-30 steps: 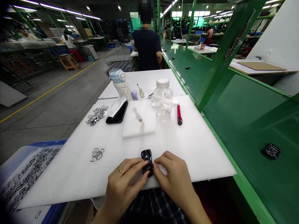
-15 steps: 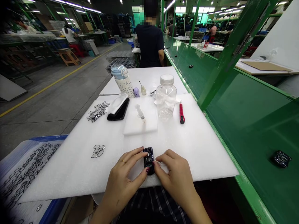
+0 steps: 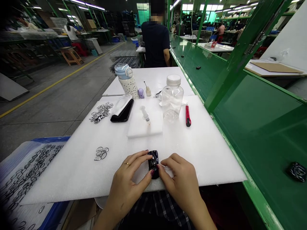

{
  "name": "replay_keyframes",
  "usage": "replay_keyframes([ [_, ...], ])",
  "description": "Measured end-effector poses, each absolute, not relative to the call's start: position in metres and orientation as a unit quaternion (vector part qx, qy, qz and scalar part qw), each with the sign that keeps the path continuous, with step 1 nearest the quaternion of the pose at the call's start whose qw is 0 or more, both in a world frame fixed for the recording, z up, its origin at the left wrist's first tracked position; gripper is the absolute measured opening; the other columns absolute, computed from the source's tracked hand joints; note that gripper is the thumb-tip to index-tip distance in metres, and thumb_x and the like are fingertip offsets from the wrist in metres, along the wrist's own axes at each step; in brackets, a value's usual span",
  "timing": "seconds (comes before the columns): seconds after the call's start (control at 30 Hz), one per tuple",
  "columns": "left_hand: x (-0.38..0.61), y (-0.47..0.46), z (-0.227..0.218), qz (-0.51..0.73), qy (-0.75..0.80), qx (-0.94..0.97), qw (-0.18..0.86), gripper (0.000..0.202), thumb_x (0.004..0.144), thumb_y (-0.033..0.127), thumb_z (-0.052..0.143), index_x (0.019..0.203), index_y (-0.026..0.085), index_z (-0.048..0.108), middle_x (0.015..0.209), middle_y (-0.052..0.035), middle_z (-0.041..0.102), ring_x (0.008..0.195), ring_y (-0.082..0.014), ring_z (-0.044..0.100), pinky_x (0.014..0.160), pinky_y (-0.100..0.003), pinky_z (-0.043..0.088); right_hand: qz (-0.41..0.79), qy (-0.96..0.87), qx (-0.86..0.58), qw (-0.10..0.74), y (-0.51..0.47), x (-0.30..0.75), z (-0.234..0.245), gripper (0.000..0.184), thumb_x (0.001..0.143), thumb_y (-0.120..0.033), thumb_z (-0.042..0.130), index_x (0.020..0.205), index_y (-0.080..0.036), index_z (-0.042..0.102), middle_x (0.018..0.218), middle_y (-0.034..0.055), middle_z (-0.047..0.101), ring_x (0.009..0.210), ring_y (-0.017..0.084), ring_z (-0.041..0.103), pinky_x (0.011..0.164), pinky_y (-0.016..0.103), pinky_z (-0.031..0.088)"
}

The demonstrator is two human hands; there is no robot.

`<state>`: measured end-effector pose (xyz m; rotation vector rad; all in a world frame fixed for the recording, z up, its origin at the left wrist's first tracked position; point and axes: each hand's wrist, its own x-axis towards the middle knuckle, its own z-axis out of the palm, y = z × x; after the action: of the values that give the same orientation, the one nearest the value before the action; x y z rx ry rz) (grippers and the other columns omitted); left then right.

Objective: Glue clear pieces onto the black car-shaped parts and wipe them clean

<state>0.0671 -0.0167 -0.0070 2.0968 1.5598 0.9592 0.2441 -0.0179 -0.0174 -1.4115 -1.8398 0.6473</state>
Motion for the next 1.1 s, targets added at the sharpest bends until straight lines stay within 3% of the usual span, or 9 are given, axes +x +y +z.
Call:
replay_keyframes([
  [0.5, 0.065, -0.013, -0.003, 0.311, 0.548, 0.746, 0.214, 0.03, 0.083, 0.017, 0.058, 0.112, 0.023, 0.059, 0.122, -0.006, 0.064, 0.116, -0.0257, 0.055, 0.096, -0.047, 0.049, 0.283, -0.697, -0.534, 0.386, -0.017, 0.248, -0.015, 0.012, 0.09, -0.024, 0.055, 0.086, -0.022, 0.067, 0.078, 0.001, 0.061, 0.065, 0.012, 0.057, 0.058, 0.026, 0.043],
  [0.67, 0.058, -0.005, 0.004, 0.209, 0.477, 0.821, 0.235, 0.065, 0.075, 0.02, 0.071, 0.134, 0.033, 0.047, 0.147, -0.0026, 0.045, 0.132, -0.0299, 0.041, 0.101, -0.052, 0.042, 0.191, -0.699, -0.506, 0.469, -0.025, 0.25, -0.022, 0.012, 0.088, -0.014, 0.058, 0.094, -0.019, 0.066, 0.08, 0.0032, 0.061, 0.068, 0.012, 0.059, 0.058, 0.024, 0.046],
  [0.8, 0.06, -0.005, 0.004, 0.229, 0.487, 0.81, 0.231, 0.052, 0.074, 0.022, 0.074, 0.122, 0.034, 0.059, 0.138, -0.0014, 0.054, 0.123, -0.028, 0.05, 0.096, -0.049, 0.044, 0.072, -0.757, -0.448, 0.469, -0.032, 0.248, -0.029, 0.026, 0.085, -0.006, 0.059, 0.107, -0.019, 0.064, 0.085, 0.0057, 0.061, 0.068, 0.012, 0.057, 0.056, 0.024, 0.046],
  [0.93, 0.063, -0.007, 0.002, 0.237, 0.506, 0.796, 0.231, 0.052, 0.074, 0.017, 0.071, 0.121, 0.034, 0.06, 0.136, 0.0005, 0.054, 0.121, -0.0251, 0.05, 0.097, -0.046, 0.042, -0.019, -0.793, -0.435, 0.426, -0.031, 0.239, -0.031, 0.021, 0.085, -0.011, 0.06, 0.103, -0.019, 0.068, 0.087, 0.0069, 0.065, 0.066, 0.014, 0.056, 0.057, 0.028, 0.045],
  [1.1, 0.064, -0.006, 0.003, 0.231, 0.515, 0.789, 0.243, 0.054, 0.072, 0.022, 0.074, 0.122, 0.033, 0.059, 0.135, 0.0019, 0.055, 0.12, -0.0247, 0.05, 0.097, -0.045, 0.041, 0.024, -0.748, -0.514, 0.419, -0.024, 0.238, -0.027, 0.021, 0.088, -0.013, 0.058, 0.106, -0.02, 0.068, 0.092, 0.0066, 0.063, 0.064, 0.011, 0.056, 0.056, 0.025, 0.046],
])
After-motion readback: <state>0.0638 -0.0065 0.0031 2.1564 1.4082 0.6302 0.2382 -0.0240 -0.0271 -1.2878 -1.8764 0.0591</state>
